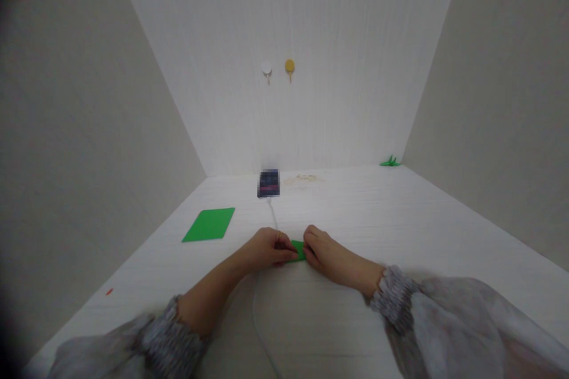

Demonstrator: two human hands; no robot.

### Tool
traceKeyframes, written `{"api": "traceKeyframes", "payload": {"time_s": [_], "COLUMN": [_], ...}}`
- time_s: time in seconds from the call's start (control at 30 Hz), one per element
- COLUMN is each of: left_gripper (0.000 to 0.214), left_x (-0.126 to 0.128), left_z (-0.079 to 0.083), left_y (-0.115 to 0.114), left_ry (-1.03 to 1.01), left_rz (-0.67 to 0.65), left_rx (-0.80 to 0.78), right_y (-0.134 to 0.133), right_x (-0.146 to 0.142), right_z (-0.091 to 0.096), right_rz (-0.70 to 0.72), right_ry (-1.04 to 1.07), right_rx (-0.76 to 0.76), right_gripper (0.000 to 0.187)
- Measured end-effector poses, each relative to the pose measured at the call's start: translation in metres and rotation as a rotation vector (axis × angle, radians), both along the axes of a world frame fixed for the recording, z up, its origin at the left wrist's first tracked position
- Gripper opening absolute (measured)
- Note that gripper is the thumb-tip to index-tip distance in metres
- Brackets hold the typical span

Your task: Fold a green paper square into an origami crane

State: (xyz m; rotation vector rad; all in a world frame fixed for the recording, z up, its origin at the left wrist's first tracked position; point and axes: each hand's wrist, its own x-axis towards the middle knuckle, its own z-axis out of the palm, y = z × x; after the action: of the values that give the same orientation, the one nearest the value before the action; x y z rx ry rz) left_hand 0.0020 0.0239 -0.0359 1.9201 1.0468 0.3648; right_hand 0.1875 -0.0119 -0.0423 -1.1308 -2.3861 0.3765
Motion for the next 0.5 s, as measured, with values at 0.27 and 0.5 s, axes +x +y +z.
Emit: {"api": "traceKeyframes", "payload": {"time_s": [0.27, 0.5], "left_gripper": [0.021, 0.018], "left_x": [0.004, 0.006], "left_z": [-0.001, 0.006], "left_y": [0.001, -0.002], "left_ry": [-0.015, 0.039], "left_rz": [0.056, 0.048], "left_rx": [-0.021, -0.004], "right_y": [0.002, 0.004], "right_x": [0.000, 0.000], "right_z": [-0.003, -0.005], "right_rz": [-0.022, -0.027], "right_ry": [-0.003, -0.005], "right_rx": [0.006, 0.002], "right_gripper": [0.009, 0.009]}}
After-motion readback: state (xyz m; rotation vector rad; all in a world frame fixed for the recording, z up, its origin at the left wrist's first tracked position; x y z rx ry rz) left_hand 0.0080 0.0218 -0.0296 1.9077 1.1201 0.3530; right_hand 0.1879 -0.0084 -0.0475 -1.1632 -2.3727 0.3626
